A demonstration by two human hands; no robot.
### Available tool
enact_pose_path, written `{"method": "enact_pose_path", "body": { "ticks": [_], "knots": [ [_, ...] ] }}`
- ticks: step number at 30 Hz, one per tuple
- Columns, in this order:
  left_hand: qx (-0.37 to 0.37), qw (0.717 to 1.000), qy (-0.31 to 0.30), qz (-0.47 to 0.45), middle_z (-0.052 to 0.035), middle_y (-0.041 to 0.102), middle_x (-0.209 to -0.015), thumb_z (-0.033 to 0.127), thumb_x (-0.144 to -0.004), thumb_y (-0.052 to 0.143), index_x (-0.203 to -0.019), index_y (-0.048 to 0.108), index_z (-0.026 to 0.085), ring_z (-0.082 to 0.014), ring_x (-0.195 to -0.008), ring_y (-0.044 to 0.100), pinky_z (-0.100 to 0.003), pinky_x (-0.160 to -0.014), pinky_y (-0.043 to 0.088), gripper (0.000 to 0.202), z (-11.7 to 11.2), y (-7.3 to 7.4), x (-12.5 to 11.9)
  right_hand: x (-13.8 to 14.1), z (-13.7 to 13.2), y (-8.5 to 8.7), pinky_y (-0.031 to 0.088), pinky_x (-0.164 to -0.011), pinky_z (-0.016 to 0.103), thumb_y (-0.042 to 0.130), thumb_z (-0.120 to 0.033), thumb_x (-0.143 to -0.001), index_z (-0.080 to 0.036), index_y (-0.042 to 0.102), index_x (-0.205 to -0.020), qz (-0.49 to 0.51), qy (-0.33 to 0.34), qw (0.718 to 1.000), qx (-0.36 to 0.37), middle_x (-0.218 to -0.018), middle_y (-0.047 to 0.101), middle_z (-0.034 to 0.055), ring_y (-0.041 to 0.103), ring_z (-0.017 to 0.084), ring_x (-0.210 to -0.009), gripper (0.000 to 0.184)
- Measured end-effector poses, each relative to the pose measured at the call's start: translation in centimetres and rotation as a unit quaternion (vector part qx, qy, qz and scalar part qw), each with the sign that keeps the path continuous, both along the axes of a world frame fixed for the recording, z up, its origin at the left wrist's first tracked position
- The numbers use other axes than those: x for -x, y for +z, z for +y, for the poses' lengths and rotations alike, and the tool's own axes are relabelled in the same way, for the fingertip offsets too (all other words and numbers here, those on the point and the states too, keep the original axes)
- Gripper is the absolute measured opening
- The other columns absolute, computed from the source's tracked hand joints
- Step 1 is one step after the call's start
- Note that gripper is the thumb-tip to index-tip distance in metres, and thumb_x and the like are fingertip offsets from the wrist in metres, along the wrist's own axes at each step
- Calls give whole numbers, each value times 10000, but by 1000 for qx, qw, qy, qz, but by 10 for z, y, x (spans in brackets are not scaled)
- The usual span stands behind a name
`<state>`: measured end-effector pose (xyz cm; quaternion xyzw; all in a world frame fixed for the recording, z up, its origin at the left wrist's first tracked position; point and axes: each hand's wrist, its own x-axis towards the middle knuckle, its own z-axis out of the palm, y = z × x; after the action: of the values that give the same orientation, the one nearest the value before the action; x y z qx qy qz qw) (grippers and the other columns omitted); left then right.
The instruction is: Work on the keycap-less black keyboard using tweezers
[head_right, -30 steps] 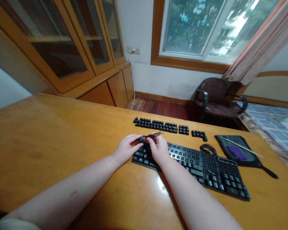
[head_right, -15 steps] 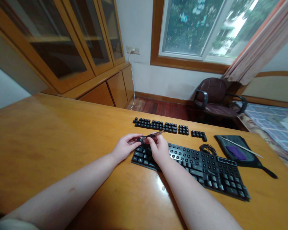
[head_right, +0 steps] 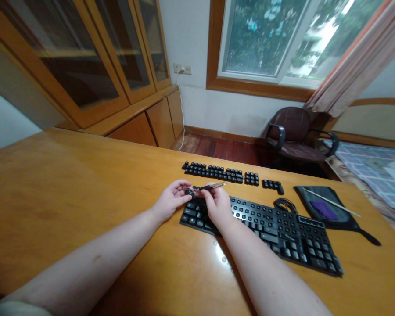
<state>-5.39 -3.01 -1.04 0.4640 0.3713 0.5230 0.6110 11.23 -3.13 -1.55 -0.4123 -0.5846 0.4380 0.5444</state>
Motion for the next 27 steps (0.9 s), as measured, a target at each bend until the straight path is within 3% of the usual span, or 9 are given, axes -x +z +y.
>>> {"method": "enact_pose_path", "body": {
  "ticks": [7,16,20,27],
  "knots": [
    [-3,999,-1,-53,-4,636,-834,138,-600,751,-827,493,163,-119,-810,603,-285,-843,438,345,2,-2,0,-1,1,1,557,-768,386,551,-314,-833,-215,577,-859,-14,-2,1000,-16,-830,677,49,677,207,-773,106],
    [27,996,-58,-58,-29,652,-838,172,-577,780,-836,602,136,-139,-808,612,-324,-868,434,317,1,-2,1,-3,-2,6,532,-763,357,538,-299,-835,-211,624,-841,-100,-30,993,-53,-840,671,52,652,202,-793,123],
    [34,996,-57,-64,-16,657,-807,165,-572,782,-809,600,134,-127,-775,617,-301,-830,459,301,1,-2,0,-4,-3,8,529,-726,333,535,-287,-835,-205,635,-835,-132,-34,988,-66,-829,673,51,648,198,-779,129],
    [57,995,-77,-30,-49,664,-930,121,-579,762,-998,574,153,-138,-795,640,-308,-826,476,461,1,-2,0,-5,-4,11,528,-757,356,542,-244,-828,-239,664,-858,-164,-14,980,-109,-852,689,37,650,198,-805,126]
  ]
}}
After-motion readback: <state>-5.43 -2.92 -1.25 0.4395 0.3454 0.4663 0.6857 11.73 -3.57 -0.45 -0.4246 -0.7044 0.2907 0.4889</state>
